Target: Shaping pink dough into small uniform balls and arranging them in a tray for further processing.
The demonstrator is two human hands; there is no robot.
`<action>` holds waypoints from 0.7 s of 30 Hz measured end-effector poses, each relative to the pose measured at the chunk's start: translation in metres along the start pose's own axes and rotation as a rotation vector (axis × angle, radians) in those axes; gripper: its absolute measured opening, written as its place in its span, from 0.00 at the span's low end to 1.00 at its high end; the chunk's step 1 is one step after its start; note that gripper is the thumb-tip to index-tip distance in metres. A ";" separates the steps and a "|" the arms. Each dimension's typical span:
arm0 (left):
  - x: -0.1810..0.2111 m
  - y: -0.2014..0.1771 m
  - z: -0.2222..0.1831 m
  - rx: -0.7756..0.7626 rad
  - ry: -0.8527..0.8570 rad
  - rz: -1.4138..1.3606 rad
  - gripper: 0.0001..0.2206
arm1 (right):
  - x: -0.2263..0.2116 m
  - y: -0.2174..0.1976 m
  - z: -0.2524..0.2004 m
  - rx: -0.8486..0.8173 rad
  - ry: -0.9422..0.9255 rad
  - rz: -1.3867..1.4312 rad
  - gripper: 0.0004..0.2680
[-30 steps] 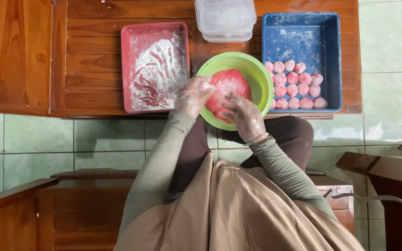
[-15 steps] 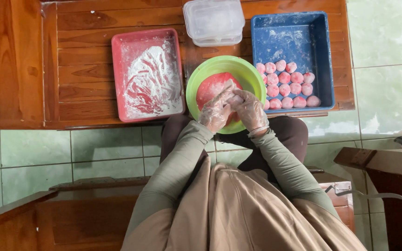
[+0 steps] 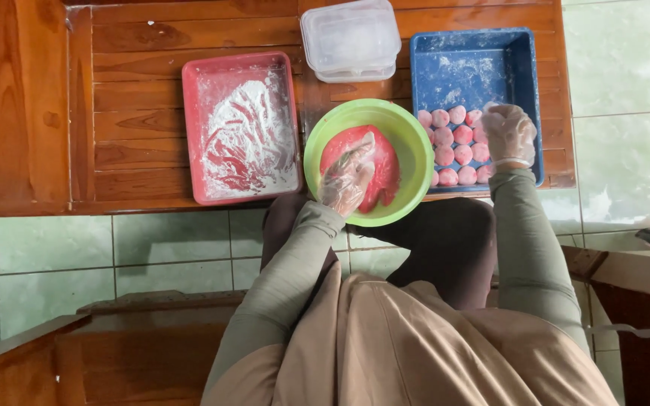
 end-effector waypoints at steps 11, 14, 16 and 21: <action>0.011 -0.011 0.000 0.118 0.069 0.054 0.14 | 0.031 0.012 0.043 0.128 -0.195 -0.295 0.10; -0.014 0.007 0.001 0.159 0.158 -0.131 0.18 | 0.053 0.034 0.060 0.156 -0.222 -0.540 0.10; -0.011 0.004 0.000 0.152 0.157 -0.210 0.17 | 0.064 0.043 0.069 0.175 -0.267 -0.534 0.11; 0.001 -0.006 -0.002 0.122 0.124 -0.292 0.17 | 0.065 0.038 0.063 0.153 -0.238 -0.366 0.12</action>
Point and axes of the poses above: each hand's wrist, its own z-axis towards the middle knuckle, its own y-axis out of the palm, x = y × z, the point moved 9 cm from there along z, towards the middle knuckle, and after that the axes turned 1 degree about z, right-handed, at the moved point
